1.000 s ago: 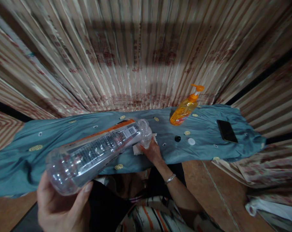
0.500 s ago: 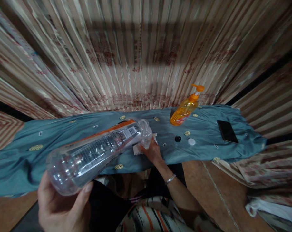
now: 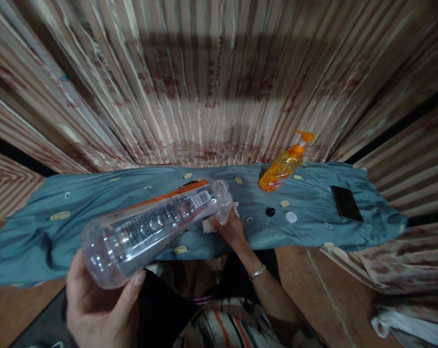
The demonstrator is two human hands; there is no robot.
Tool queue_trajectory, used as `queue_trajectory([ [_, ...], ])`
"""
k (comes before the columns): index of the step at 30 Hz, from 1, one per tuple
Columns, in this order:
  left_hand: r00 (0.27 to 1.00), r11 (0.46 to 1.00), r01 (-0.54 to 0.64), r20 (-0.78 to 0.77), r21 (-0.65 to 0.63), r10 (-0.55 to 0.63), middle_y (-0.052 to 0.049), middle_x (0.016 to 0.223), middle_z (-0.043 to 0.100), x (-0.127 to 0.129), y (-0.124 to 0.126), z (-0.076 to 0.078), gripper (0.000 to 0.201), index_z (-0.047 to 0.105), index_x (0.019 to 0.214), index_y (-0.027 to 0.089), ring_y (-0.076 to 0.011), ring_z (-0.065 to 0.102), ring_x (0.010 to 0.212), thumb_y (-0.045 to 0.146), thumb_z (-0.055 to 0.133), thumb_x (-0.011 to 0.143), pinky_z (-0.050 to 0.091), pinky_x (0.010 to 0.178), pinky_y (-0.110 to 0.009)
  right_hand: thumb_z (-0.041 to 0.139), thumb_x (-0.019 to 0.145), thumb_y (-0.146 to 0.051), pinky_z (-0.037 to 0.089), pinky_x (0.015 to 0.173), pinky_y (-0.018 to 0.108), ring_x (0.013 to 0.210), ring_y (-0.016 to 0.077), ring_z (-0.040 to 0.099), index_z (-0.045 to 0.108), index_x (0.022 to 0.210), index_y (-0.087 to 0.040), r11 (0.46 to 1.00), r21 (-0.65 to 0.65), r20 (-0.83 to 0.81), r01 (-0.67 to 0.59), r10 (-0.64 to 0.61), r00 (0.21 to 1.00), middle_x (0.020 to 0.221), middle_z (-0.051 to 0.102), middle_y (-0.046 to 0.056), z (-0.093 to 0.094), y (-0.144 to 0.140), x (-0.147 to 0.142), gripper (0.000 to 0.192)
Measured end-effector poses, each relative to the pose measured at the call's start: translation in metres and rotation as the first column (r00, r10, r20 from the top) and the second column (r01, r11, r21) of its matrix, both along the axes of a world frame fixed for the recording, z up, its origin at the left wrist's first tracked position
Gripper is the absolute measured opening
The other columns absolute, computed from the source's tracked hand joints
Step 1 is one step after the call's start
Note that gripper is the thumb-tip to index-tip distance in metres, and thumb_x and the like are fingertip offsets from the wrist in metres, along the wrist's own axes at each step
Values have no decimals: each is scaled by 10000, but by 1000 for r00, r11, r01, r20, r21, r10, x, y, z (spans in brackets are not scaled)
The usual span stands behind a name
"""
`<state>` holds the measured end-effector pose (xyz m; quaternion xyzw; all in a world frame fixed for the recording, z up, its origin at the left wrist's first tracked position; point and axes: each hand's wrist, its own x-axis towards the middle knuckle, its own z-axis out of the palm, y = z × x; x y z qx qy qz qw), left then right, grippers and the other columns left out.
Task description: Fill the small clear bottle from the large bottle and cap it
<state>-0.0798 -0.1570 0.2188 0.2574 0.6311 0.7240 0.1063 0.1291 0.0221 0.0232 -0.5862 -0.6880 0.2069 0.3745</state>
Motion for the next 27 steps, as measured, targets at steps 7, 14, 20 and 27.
queue_trajectory([
  [7,1000,999,-19,24,26,18,-74,1445,849,1,3,1,1078,854,1428,321,-419,723,1507,386,1161,397,446,1409,-611,885,926,-407,747,1023,512,1183,382,887,660,1462,-158,998,-67,-10,-13,12,1000,1305,885,214,3,-1,1,633],
  [14,1000,1000,-9,3,15,9,-89,1501,822,-1,2,-3,1057,834,1440,318,-413,721,1516,422,1162,440,465,1400,-592,898,910,-422,731,1064,511,1251,400,873,633,1505,-129,993,-116,21,18,-16,1000,1388,861,254,2,-1,1,714],
  [20,1000,1000,-16,14,18,15,-86,1514,816,1,0,-2,1084,840,1442,329,-433,705,1531,407,1170,412,428,1423,-634,894,929,-446,741,1015,463,1182,368,890,672,1445,-143,993,-116,34,11,-8,999,1304,886,227,7,-2,2,638],
  [27,1000,1000,5,11,-11,-5,-93,1609,775,2,-4,-5,1051,781,1546,316,-392,695,1553,369,1149,562,426,1435,-590,877,933,-519,743,1025,509,1210,401,879,659,1477,-119,995,-98,36,25,-21,999,1323,875,257,4,-4,5,709],
])
